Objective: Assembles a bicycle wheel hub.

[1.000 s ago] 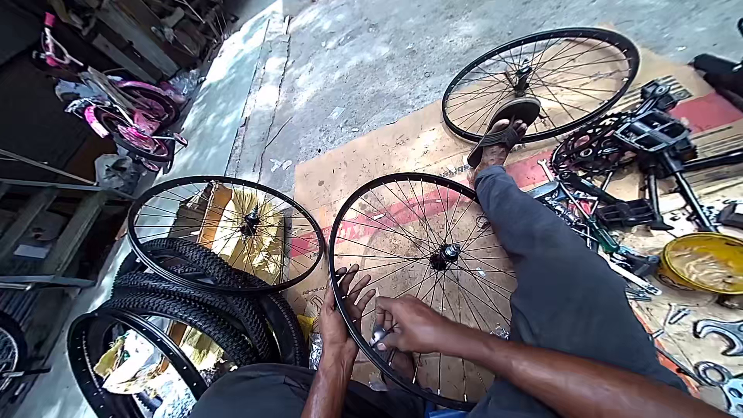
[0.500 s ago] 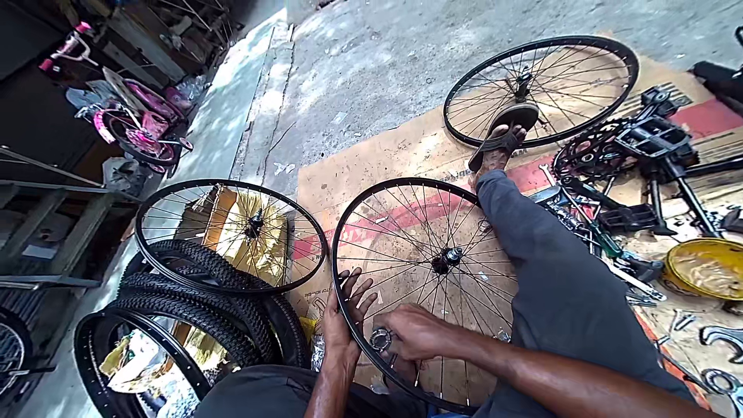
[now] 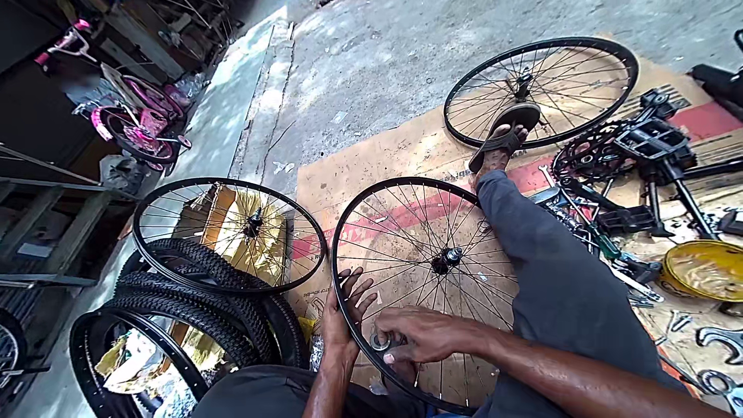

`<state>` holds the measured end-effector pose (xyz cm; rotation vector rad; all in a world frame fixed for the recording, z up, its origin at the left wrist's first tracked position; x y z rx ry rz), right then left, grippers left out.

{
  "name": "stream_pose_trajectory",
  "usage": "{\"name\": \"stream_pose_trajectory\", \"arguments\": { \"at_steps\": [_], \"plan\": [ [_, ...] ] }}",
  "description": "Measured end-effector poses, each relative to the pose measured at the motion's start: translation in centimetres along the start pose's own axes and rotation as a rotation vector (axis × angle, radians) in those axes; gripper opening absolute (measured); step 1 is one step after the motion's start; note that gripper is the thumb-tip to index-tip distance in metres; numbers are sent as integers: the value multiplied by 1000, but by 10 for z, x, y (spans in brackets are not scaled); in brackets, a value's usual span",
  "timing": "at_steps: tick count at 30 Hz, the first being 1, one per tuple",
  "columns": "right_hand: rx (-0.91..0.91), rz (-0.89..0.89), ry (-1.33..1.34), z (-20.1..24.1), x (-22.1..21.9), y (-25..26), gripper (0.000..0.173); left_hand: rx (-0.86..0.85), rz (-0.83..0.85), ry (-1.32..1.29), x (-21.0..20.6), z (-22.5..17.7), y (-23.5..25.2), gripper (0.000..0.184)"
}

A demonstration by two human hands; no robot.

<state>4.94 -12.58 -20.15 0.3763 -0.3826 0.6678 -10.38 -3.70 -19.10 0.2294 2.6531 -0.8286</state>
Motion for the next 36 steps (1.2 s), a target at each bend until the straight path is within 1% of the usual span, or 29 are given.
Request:
{"name": "stream_pose_trajectory", "arguments": {
  "at_steps": [3, 5, 7, 9, 10, 12, 13, 15, 17, 18, 19, 20, 21, 22, 23, 24, 26, 28, 30, 32, 33, 34, 36],
  "plan": [
    [-11, -9, -165, 10, -8, 5, 22, 31, -31, 121, -1, -14, 11, 58],
    [-14, 0, -182, 9, -10, 6, 20, 34, -19, 173, 0, -21, 19, 51],
    [3, 14, -191, 6, -12, 5, 17, 20, -31, 148, 1, -21, 22, 42],
    [20, 17, -164, 5, -7, 0, 15, -31, -54, 101, -1, -15, 17, 40],
    [30, -13, -135, 5, -1, -5, 15, -65, -50, 91, -3, -11, 10, 40],
    [17, -136, -125, 7, 17, -19, 17, -130, -34, 87, -8, 1, -11, 40],
    [-8, -204, -181, 7, 26, -27, 18, -151, -26, 90, -9, 10, -22, 41],
    [-79, -287, -427, 4, 37, -37, 17, -163, -17, 74, -6, 25, -35, 41],
    [-144, -239, -625, -3, 36, -36, 16, -136, -24, 56, -2, 31, -37, 41],
    [-146, -192, -642, -5, 30, -31, 18, -125, -36, 49, 0, 30, -36, 39],
    [-122, -155, -601, -4, 23, -24, 20, -122, -59, 57, 1, 27, -34, 40],
    [-72, -131, -513, 0, 18, -15, 21, -119, -90, 88, 0, 22, -33, 51],
    [-2, -118, -405, 6, 12, -6, 19, -114, -125, 130, -2, 17, -31, 65],
    [68, -129, -308, 9, 7, 3, 17, -111, -156, 169, -4, 13, -29, 75],
    [114, -150, -242, 10, 2, 10, 12, -109, -184, 200, -3, 8, -26, 80],
    [136, -181, -201, 8, -1, 13, 10, -102, -212, 230, -2, 5, -21, 77],
    [114, -218, -197, 4, -6, 14, 12, -74, -251, 259, 4, 1, -10, 64],
    [64, -174, -259, 4, -13, 13, 15, -46, -271, 221, 8, 3, -2, 57],
    [33, -122, -286, 4, -17, 13, 18, -23, -264, 152, 11, 8, 1, 55],
    [13, -81, -299, 7, -17, 14, 18, -5, -220, 69, 12, 9, 2, 48],
    [11, -74, -301, 7, -16, 14, 19, 3, -171, 21, 12, 9, 2, 45],
    [14, -75, -302, 7, -14, 13, 21, 12, -118, -20, 11, 9, 2, 46],
    [14, -85, -285, 4, -9, 11, 35, 29, -33, -54, 6, 7, 0, 48]
  ]
}}
Point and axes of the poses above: each hand's wrist, its own y-axis towards the middle knuckle, its own x-axis out of the back of the hand, z = x × y, the point moved 3 cm from there along y, towards the middle knuckle, and after that the axes turned 10 degrees about x, right-handed, at the moved point
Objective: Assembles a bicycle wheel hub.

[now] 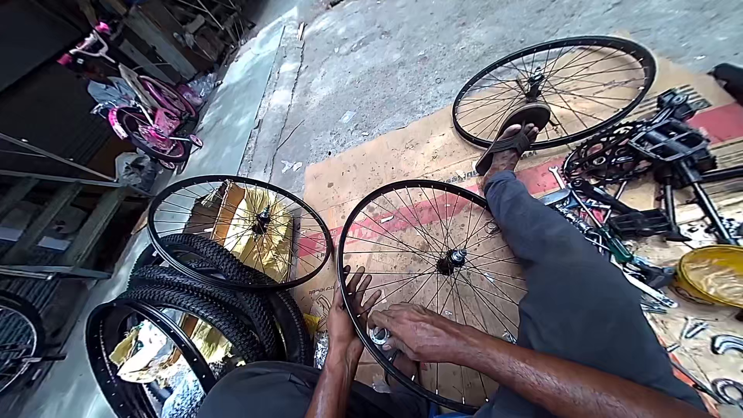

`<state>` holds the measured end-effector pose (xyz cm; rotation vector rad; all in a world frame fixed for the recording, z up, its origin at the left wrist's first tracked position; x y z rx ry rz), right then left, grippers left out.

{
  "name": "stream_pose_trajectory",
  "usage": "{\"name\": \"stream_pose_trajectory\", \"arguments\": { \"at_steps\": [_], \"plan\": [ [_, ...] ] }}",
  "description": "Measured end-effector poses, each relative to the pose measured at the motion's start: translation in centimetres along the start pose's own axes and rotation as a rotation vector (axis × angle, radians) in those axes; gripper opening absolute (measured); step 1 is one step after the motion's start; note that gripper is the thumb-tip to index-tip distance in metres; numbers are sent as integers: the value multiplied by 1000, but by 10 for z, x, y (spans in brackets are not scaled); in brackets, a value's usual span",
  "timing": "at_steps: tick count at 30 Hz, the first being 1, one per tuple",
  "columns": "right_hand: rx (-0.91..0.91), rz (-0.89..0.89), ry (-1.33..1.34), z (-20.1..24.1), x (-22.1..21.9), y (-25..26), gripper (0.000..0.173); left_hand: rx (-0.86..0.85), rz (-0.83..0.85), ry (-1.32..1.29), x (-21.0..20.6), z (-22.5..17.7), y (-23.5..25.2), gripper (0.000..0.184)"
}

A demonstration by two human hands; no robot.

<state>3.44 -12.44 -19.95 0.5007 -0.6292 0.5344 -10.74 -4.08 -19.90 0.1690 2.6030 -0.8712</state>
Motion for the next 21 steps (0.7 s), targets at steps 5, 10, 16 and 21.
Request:
{"name": "stream_pose_trajectory", "arguments": {
  "at_steps": [5, 10, 16, 21],
  "plan": [
    [-129, -104, -47, -8, -5, 5, 20, -26, 112, -24, -10, -4, -4, 54],
    [-128, 113, 214, -7, 10, -1, 41, -22, 29, 107, -9, -21, 6, 61],
    [-78, 159, 261, -7, 1, -19, 29, -49, -25, 84, -1, 2, 2, 68],
    [-64, 74, -81, 2, -23, -20, 23, 34, -43, 56, -7, -7, 2, 72]
  ]
}}
Point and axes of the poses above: each hand's wrist, its own y-axis towards the middle knuckle, its own x-axis out of the back of the hand, z = x × y, the point moved 3 cm from there along y, towards the middle knuckle, and after that the axes turned 10 degrees about x, right-handed, at the moved point
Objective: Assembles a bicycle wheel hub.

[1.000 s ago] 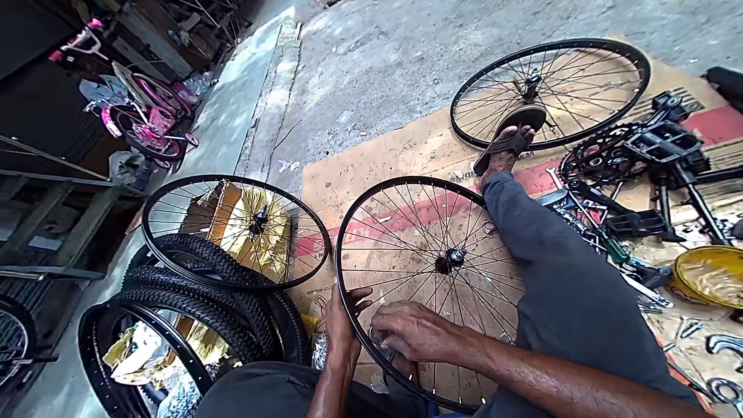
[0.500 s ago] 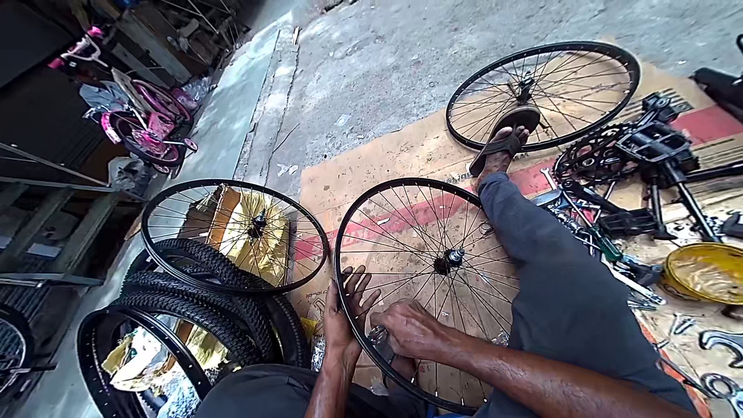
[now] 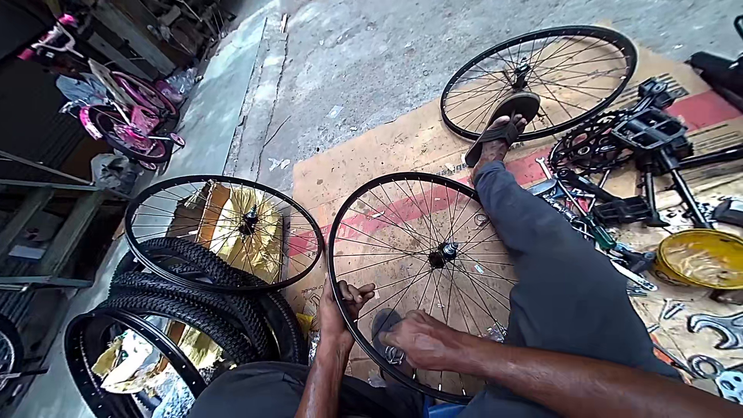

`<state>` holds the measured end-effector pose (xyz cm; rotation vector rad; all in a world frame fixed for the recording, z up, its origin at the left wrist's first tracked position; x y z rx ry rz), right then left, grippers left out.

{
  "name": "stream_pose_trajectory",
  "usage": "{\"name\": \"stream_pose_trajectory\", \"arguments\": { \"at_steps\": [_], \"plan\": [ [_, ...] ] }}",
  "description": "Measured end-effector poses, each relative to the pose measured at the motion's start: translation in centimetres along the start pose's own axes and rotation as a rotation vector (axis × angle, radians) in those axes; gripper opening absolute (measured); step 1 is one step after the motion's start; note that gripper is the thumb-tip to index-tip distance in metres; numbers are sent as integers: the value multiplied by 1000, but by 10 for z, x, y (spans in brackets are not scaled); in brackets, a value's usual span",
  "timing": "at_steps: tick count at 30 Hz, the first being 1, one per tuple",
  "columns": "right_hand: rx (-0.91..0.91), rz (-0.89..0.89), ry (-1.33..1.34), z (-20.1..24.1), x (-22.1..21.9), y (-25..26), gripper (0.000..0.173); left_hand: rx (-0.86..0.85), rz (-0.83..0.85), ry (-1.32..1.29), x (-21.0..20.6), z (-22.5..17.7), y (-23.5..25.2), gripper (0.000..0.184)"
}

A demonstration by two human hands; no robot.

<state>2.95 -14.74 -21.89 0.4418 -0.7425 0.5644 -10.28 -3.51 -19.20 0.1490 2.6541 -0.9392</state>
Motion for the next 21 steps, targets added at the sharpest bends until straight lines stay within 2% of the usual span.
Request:
{"name": "stream_pose_trajectory", "arguments": {
  "at_steps": [2, 4, 6, 8, 10, 13, 17, 19, 21],
  "plan": [
    [21, 94, 27, 0, 3, -1, 20, 15, -6, -14, 1, 2, 0, 68],
    [78, 193, 196, -6, 19, -6, 33, 5, 3, -20, 1, 3, 0, 67],
    [155, 213, 323, -10, 29, -13, 33, -12, 18, -15, 2, 3, 0, 67],
    [153, 170, 317, -10, 28, -13, 24, -20, 23, -12, 3, 3, -1, 67],
    [55, 79, 283, -9, 23, -8, 19, -15, 12, -20, 2, 4, 0, 66],
    [4, -21, 90, -5, 11, -3, 33, -18, 10, -25, -2, 3, 0, 66],
    [38, 86, -7, -1, 6, -3, 15, -22, 18, -25, -2, 3, 0, 66],
    [62, 149, 86, -7, 12, -4, 18, -21, 10, -23, -1, 3, 0, 66],
    [123, 189, 204, -14, 18, -7, 30, -17, 2, -20, 0, 4, 1, 67]
  ]
}}
Point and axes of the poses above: each hand's wrist, its own y-axis towards the middle knuckle, its own x-axis out of the back of the hand, z = x × y, the point moved 3 cm from there along y, towards the middle knuckle, and after that the axes turned 10 degrees about x, right-handed, at the moved point
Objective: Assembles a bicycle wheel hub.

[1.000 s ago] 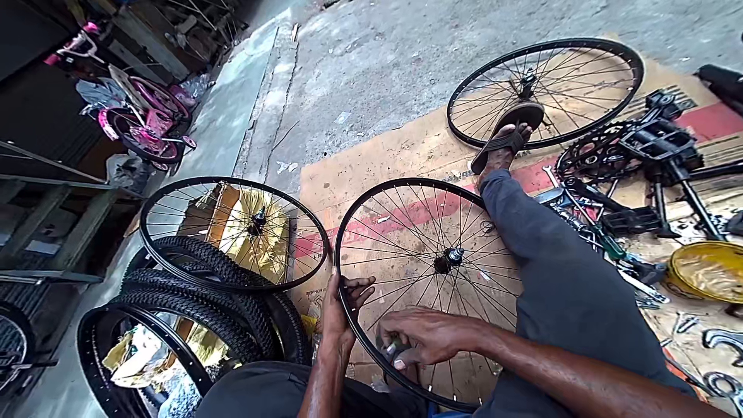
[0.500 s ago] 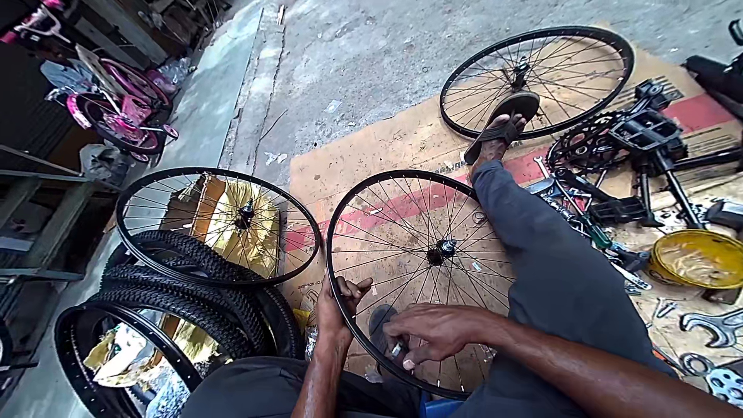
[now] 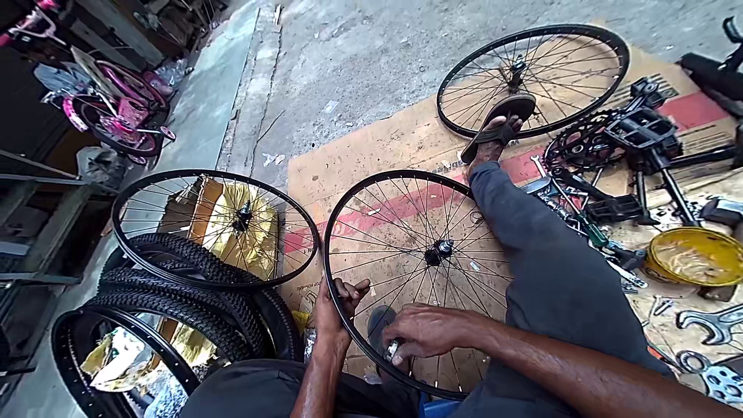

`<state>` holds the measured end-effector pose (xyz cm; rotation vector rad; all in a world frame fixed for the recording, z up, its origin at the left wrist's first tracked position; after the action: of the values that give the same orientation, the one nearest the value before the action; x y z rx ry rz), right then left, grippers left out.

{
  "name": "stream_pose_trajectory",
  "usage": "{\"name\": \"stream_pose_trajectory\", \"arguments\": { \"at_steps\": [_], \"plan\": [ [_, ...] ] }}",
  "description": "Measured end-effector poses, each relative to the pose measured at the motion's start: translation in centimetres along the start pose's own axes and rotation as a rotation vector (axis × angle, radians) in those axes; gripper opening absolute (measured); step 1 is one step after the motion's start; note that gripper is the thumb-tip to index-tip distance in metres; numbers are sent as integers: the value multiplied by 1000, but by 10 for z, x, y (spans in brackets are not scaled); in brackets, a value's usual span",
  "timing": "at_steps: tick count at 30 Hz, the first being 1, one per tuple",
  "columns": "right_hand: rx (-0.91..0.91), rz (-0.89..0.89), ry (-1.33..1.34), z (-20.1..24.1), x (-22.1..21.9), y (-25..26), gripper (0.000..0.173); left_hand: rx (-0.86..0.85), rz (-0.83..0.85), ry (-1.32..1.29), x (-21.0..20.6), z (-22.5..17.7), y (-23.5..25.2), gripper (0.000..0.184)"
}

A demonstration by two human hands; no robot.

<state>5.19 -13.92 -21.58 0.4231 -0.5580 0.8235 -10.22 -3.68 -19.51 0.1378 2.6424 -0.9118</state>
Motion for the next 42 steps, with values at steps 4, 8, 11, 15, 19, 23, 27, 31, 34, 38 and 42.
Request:
{"name": "stream_pose_trajectory", "arguments": {
  "at_steps": [4, 8, 11, 15, 19, 23, 27, 31, 34, 38, 42],
  "plan": [
    [-119, -74, 27, 4, -1, 3, 43, 0, 5, -1, -1, 0, -1, 66],
    [-235, -154, 24, 3, -3, 13, 39, -7, 4, -6, -1, 1, -1, 65],
    [-112, -40, 29, 2, 2, 5, 57, 1, -1, -24, 1, 1, 0, 63],
    [-194, 79, 34, -4, -5, 4, 74, 2, 9, -16, 0, 2, -1, 64],
    [-255, -16, 79, -1, -6, 8, 50, 1, -2, -9, 2, 2, 0, 63],
    [-265, -99, 61, -2, 1, 5, 38, -8, -12, 1, 0, 1, -1, 65],
    [-181, -187, 207, -2, 24, -9, 27, -34, 15, 57, 0, -2, -1, 65],
    [-206, -439, -2, -6, 45, -26, 16, -48, 100, 89, 3, -2, 3, 46],
    [-267, -415, -325, -14, 44, -29, 14, -83, 137, 23, 0, 2, -4, 48],
    [-26, -312, -62, 1, 25, -14, 20, -131, 148, 39, -2, 26, -37, 54],
    [-113, -321, 165, 7, 12, 0, 30, -128, -3, 97, 4, 25, -43, 48]
  ]
}}
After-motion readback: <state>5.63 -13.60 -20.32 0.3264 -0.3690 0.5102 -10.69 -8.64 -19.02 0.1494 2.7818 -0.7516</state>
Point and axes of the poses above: each hand's wrist, its own y-axis towards the middle knuckle, its own x-axis out of the back of the hand, z = x × y, the point moved 3 cm from there along y, towards the middle knuckle, and after that the axes turned 10 degrees about x, right-handed, at the moved point
